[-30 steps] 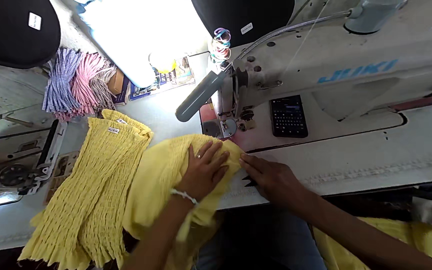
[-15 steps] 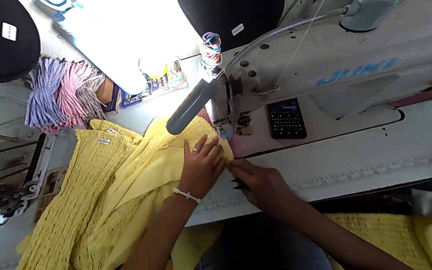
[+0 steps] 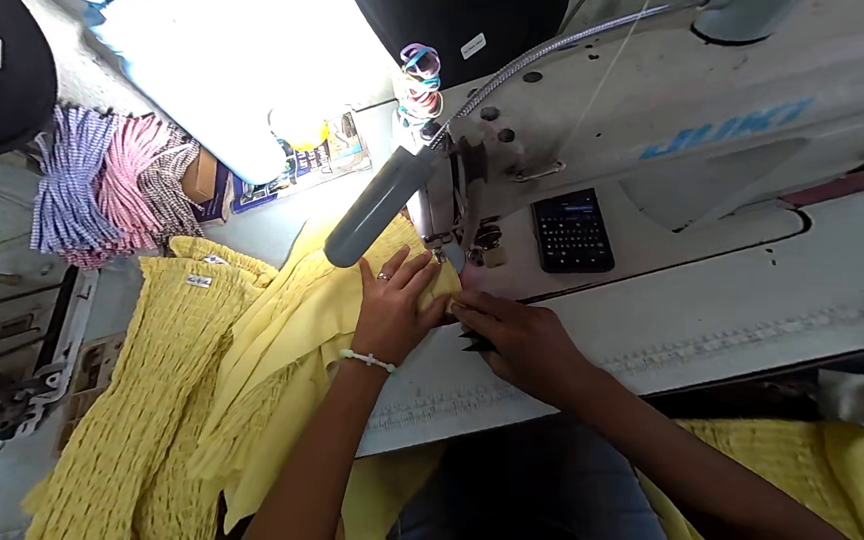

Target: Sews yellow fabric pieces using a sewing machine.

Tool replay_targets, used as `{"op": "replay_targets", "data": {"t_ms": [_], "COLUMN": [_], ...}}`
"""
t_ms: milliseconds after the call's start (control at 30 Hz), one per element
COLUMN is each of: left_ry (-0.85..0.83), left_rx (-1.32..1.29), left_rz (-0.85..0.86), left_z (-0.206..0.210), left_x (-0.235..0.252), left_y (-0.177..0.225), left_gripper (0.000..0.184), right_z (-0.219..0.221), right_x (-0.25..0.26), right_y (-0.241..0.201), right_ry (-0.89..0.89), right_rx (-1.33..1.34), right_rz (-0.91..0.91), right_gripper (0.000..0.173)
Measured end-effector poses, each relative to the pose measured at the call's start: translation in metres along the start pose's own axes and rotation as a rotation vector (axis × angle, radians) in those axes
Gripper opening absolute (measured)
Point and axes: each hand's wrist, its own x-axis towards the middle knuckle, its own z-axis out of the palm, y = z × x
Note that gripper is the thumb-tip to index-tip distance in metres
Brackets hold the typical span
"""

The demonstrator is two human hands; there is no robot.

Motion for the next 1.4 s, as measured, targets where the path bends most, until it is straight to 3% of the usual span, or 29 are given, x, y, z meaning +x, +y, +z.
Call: {"op": "replay_targets", "data": {"t_ms": [833,1300,1400], "left_ry": [-0.053,-0.090,-0.106], "left_rx": [0.040,0.021,0.025], "left_rz": [-0.012,-0.101,-0.125], "left_z": [-0.004,-0.009,-0.013], "left_x": [-0.003,0.022,0.029], "left_y": [-0.004,-0.014,-0.014], "left_gripper": [0.046,0.045,0.045], "right_z": [0.003,0.005,0.007], "right_x": [-0.001,0.028,0.036], "right_y": [-0.004,0.013,0.017], "right_ry": [0.029,0.020,0.001], "right_rx": [-0.049,-0.114,-0.144], "right_rz": [-0.003,-0.012,0.000], "right_gripper": [0.036,0.027,0.033]}}
